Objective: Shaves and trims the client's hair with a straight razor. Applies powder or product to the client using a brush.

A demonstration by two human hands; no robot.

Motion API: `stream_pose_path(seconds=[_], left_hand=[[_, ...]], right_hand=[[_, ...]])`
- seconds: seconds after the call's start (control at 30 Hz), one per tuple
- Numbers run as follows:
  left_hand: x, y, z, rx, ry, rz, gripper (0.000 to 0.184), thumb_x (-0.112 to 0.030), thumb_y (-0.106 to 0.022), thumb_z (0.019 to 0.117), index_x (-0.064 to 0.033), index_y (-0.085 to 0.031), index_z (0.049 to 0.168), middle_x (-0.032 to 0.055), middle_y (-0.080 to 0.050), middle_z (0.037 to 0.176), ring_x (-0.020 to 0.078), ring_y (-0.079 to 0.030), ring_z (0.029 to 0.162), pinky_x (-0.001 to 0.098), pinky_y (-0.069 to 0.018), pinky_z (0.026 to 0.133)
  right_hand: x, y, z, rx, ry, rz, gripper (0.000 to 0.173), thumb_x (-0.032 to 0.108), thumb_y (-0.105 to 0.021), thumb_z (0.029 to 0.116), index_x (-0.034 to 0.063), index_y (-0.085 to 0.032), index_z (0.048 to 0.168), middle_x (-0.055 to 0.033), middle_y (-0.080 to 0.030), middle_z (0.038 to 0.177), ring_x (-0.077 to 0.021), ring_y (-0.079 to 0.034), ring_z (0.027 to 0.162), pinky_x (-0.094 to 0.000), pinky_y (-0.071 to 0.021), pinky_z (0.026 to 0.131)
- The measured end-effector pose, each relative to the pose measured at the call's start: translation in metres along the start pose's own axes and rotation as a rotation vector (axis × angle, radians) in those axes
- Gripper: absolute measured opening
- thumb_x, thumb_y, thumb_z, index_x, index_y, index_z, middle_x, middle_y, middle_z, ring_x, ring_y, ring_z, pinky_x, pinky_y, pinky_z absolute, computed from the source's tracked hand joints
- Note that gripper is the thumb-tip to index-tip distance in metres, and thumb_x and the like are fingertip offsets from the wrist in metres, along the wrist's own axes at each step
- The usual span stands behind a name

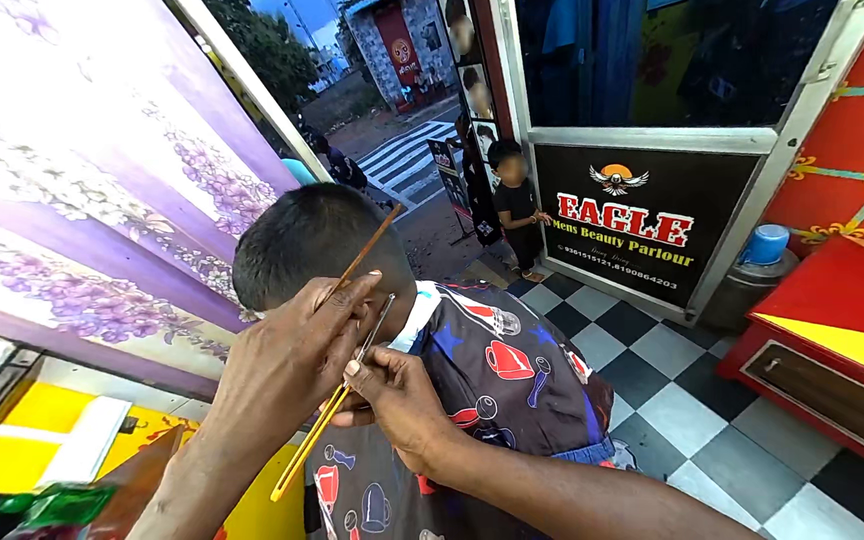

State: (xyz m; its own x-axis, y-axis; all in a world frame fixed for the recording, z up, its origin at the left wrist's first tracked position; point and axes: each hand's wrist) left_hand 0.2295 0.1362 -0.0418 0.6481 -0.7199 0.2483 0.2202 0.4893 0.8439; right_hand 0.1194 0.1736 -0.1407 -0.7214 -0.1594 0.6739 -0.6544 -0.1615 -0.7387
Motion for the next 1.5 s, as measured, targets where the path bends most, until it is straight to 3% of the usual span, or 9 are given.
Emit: stream_pose_path(seconds=[0.2, 0.4, 0.6, 0.83, 1.03, 1.2, 1.4, 1.5], left_hand=[[0.000, 0.000, -0.001, -0.005, 0.007, -0.001, 0.044, -0.018, -0.052, 0.0976, -0.0150, -0.063, 0.140, 0.0041, -0.068, 0.110, 0.0158, -0.064, 0.074, 0.0353, -0.0504, 0.055], [-0.001, 0.001, -0.002, -0.009, 0.001, -0.004, 0.044, -0.021, -0.053, 0.0983, -0.0143, -0.064, 0.140, 0.0046, -0.069, 0.110, 0.0163, -0.064, 0.074, 0.0355, -0.0506, 0.056], [-0.002, 0.002, -0.002, -0.022, 0.010, 0.001, 0.044, -0.020, -0.052, 0.0981, -0.0163, -0.064, 0.140, 0.0041, -0.068, 0.110, 0.0143, -0.061, 0.071, 0.0336, -0.0476, 0.054], [-0.003, 0.003, 0.000, 0.002, 0.001, 0.007, 0.044, -0.021, -0.052, 0.0984, -0.0158, -0.063, 0.141, 0.0046, -0.068, 0.111, 0.0172, -0.063, 0.074, 0.0370, -0.0500, 0.056], [-0.004, 0.005, 0.001, -0.001, 0.008, 0.000, 0.044, -0.022, -0.053, 0.0982, -0.0155, -0.063, 0.140, 0.0036, -0.069, 0.110, 0.0157, -0.063, 0.074, 0.0356, -0.0500, 0.056], [-0.003, 0.003, 0.000, -0.006, 0.009, 0.012, 0.044, -0.021, -0.052, 0.0982, -0.0163, -0.063, 0.140, 0.0039, -0.068, 0.109, 0.0150, -0.061, 0.070, 0.0348, -0.0473, 0.053], [-0.003, 0.004, -0.001, -0.011, 0.010, 0.007, 0.043, -0.023, -0.054, 0.0981, -0.0160, -0.064, 0.140, 0.0037, -0.068, 0.108, 0.0143, -0.061, 0.070, 0.0342, -0.0482, 0.054], [-0.002, 0.004, -0.003, -0.012, 0.004, 0.006, 0.044, -0.021, -0.052, 0.0980, -0.0165, -0.064, 0.141, 0.0036, -0.068, 0.109, 0.0138, -0.060, 0.070, 0.0332, -0.0465, 0.053]], right_hand=[[0.003, -0.002, -0.001, 0.066, 0.022, -0.057, 0.020, 0.008, -0.053, 0.1064, -0.0060, -0.062, 0.117, -0.0121, -0.069, 0.095, -0.0150, -0.071, 0.076, -0.0301, -0.0634, 0.072], [0.001, 0.002, -0.004, -0.022, -0.027, 0.078, 0.017, 0.009, -0.053, 0.1068, -0.0044, -0.061, 0.114, -0.0120, -0.069, 0.092, -0.0172, -0.071, 0.074, -0.0315, -0.0630, 0.070], [0.002, -0.002, -0.005, 0.080, 0.023, -0.076, 0.020, 0.008, -0.054, 0.1062, -0.0060, -0.062, 0.117, -0.0122, -0.070, 0.096, -0.0157, -0.072, 0.078, -0.0298, -0.0635, 0.072], [-0.002, 0.003, -0.007, -0.084, -0.024, 0.111, 0.016, 0.008, -0.052, 0.1066, -0.0041, -0.061, 0.113, -0.0128, -0.070, 0.092, -0.0170, -0.071, 0.074, -0.0294, -0.0620, 0.070], [0.000, -0.002, -0.005, 0.038, 0.029, -0.012, 0.020, 0.008, -0.054, 0.1061, -0.0061, -0.063, 0.116, -0.0126, -0.070, 0.095, -0.0164, -0.072, 0.077, -0.0313, -0.0636, 0.072], [-0.006, 0.008, -0.008, -0.096, -0.042, 0.147, 0.017, 0.008, -0.053, 0.1065, -0.0049, -0.062, 0.113, -0.0152, -0.071, 0.095, -0.0197, -0.072, 0.077, -0.0311, -0.0624, 0.071], [-0.001, -0.001, -0.008, 0.034, 0.019, 0.018, 0.017, 0.007, -0.053, 0.1063, -0.0053, -0.061, 0.114, -0.0118, -0.070, 0.093, -0.0162, -0.071, 0.076, -0.0307, -0.0629, 0.071], [-0.006, 0.007, -0.007, -0.050, -0.013, 0.087, 0.018, 0.007, -0.053, 0.1065, -0.0046, -0.063, 0.115, -0.0129, -0.070, 0.094, -0.0172, -0.071, 0.076, -0.0298, -0.0620, 0.071]])
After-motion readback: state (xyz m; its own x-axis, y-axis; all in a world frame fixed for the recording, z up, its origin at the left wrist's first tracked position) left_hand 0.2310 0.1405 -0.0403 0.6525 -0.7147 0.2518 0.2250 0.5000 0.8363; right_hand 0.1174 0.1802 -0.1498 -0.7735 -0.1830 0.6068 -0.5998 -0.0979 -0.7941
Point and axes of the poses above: each hand's wrist, its own z-axis towards the middle knuckle, its own y-axis out of the back of the hand, x = y × z
